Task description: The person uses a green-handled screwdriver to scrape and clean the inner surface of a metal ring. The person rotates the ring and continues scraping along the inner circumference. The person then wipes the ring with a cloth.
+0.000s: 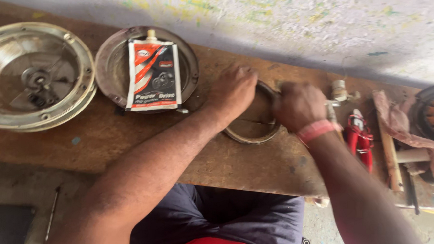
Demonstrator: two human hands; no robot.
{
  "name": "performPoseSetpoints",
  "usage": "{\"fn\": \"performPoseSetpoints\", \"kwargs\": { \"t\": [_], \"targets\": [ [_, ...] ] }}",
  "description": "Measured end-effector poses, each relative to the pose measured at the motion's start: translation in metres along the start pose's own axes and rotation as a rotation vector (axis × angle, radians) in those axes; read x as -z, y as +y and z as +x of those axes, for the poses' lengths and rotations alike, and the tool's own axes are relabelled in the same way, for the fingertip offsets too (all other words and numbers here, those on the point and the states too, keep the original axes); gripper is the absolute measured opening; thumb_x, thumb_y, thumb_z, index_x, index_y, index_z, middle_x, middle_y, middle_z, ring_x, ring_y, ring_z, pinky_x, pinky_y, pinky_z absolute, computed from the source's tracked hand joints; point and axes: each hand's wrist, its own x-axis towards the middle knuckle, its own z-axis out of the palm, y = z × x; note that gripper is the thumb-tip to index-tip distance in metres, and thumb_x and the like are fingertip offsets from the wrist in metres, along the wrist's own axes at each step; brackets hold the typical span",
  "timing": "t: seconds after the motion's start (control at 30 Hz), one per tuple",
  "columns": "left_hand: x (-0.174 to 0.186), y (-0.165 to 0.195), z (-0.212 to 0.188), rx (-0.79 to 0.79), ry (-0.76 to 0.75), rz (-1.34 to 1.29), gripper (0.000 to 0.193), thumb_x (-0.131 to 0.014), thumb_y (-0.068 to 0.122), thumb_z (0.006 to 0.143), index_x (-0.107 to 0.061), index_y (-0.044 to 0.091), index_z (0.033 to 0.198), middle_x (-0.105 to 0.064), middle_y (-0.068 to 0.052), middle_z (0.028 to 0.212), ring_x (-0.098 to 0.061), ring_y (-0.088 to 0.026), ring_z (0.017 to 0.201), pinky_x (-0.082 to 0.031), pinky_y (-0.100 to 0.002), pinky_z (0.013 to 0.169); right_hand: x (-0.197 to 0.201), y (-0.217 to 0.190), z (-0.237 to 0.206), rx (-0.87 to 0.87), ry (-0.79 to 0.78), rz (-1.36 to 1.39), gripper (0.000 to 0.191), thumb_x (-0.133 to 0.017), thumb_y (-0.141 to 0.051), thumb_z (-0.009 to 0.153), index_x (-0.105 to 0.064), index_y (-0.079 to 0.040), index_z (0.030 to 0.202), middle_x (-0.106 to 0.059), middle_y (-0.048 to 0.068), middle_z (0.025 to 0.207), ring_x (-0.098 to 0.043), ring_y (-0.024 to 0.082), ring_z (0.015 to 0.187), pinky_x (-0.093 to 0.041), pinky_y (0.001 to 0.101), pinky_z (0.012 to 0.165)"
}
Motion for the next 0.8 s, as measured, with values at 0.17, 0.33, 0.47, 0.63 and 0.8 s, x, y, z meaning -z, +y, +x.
{"fn": "performPoseSetpoints", "kwargs": {
  "t": [0.17, 0.33, 0.47, 0.63, 0.8],
  "targets": [
    [-0.006, -0.004, 0.001, -0.052, -0.003, -0.022, 0.020, -0.061, -0.002, 0.087, -0.068, -0.002, 0.106, -0.070, -0.019, 0.105, -0.064, -0.029, 0.102, -0.055, -0.044, 0.090, -0.006, 0.006, -0.016, -0.107, 0.034, 0.060, 0.020, -0.059, -0.025, 0.096, -0.077, -0.015, 0.093, -0.075, 0.012, 0.075, -0.071, 0.025, 0.063, -0.058, 0.0440, 0.061],
    [-0.002, -0.006, 0.001, 0.003, -0.065, -0.044, 0.016, -0.059, -0.002, 0.094, -0.069, 0.000, 0.106, -0.071, -0.017, 0.106, -0.065, -0.026, 0.102, -0.056, -0.042, 0.092, 0.003, -0.017, 0.038, 0.177, 0.104, 0.107, 0.021, -0.062, -0.027, 0.094, -0.076, -0.013, 0.089, -0.076, 0.016, 0.081, -0.073, 0.032, 0.070, -0.059, 0.0482, 0.067],
    [-0.003, -0.004, 0.000, -0.054, 0.079, 0.005, 0.015, -0.063, -0.002, 0.088, -0.070, -0.001, 0.101, -0.071, -0.018, 0.105, -0.065, -0.028, 0.102, -0.056, -0.043, 0.090, 0.002, 0.000, 0.015, 0.185, 0.182, 0.058, 0.023, -0.067, -0.034, 0.092, -0.078, -0.014, 0.087, -0.074, 0.020, 0.080, -0.071, 0.040, 0.075, -0.057, 0.0522, 0.068],
    [-0.007, -0.004, 0.001, -0.004, -0.071, -0.020, 0.014, -0.060, -0.002, 0.092, -0.068, -0.002, 0.103, -0.070, -0.017, 0.102, -0.065, -0.026, 0.097, -0.057, -0.042, 0.086, -0.012, 0.015, -0.028, -0.029, 0.196, 0.094, 0.018, -0.064, -0.025, 0.087, -0.078, -0.014, 0.086, -0.072, 0.019, 0.073, -0.073, 0.036, 0.069, -0.058, 0.0496, 0.071],
    [-0.004, -0.005, 0.002, -0.034, -0.048, 0.015, 0.013, -0.061, -0.002, 0.090, -0.069, 0.000, 0.100, -0.071, -0.016, 0.099, -0.065, -0.027, 0.097, -0.057, -0.043, 0.087, -0.004, -0.015, 0.031, 0.049, 0.079, 0.144, 0.020, -0.059, -0.025, 0.096, -0.072, -0.013, 0.089, -0.071, 0.015, 0.073, -0.074, 0.033, 0.063, -0.061, 0.0484, 0.059]
  ]
}}
